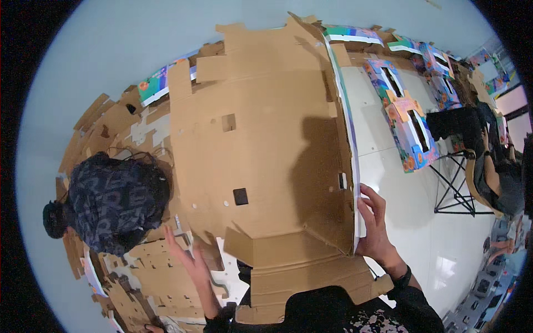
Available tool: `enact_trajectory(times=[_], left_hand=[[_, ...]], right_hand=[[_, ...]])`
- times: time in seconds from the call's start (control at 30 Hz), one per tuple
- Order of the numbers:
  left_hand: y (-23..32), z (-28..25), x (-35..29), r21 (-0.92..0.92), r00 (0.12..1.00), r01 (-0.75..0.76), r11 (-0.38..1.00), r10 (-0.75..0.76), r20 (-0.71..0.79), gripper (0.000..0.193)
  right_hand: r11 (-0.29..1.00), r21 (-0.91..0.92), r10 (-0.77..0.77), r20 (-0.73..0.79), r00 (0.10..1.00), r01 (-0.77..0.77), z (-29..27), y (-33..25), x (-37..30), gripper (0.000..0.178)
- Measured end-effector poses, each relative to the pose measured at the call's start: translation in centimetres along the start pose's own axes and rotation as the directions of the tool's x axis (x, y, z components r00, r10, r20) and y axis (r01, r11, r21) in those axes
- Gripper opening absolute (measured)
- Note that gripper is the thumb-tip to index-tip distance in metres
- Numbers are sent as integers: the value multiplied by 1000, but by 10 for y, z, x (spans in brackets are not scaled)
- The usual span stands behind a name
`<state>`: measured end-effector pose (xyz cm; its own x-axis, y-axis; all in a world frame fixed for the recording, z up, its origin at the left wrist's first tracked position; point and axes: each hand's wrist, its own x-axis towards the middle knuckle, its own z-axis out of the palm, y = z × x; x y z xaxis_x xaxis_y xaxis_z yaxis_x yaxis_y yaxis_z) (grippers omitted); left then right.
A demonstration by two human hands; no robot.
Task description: Assembling cardboard fruit boxes using a blue manual folding tool to tuck tabs into place.
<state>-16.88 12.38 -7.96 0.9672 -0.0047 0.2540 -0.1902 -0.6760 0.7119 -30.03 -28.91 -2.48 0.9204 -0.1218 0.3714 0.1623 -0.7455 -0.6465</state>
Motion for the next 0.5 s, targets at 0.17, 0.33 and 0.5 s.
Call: enact_trajectory(times=[0.17,0.33,0.5], left_hand=[[-12,-42,23,-77,633,706,704,-579,513,70],[17,-54,12,-777,810,581,243,-79,581,87],[67,-38,4,-580,834,200,790,174,523,103]], right_hand=[[999,-26,21,107,994,-19,-1,-2,1,98],[992,-124,-1,144,990,19,-2,-7,8,96],[992,-124,8,179,984,15,-3,-21,17,92]])
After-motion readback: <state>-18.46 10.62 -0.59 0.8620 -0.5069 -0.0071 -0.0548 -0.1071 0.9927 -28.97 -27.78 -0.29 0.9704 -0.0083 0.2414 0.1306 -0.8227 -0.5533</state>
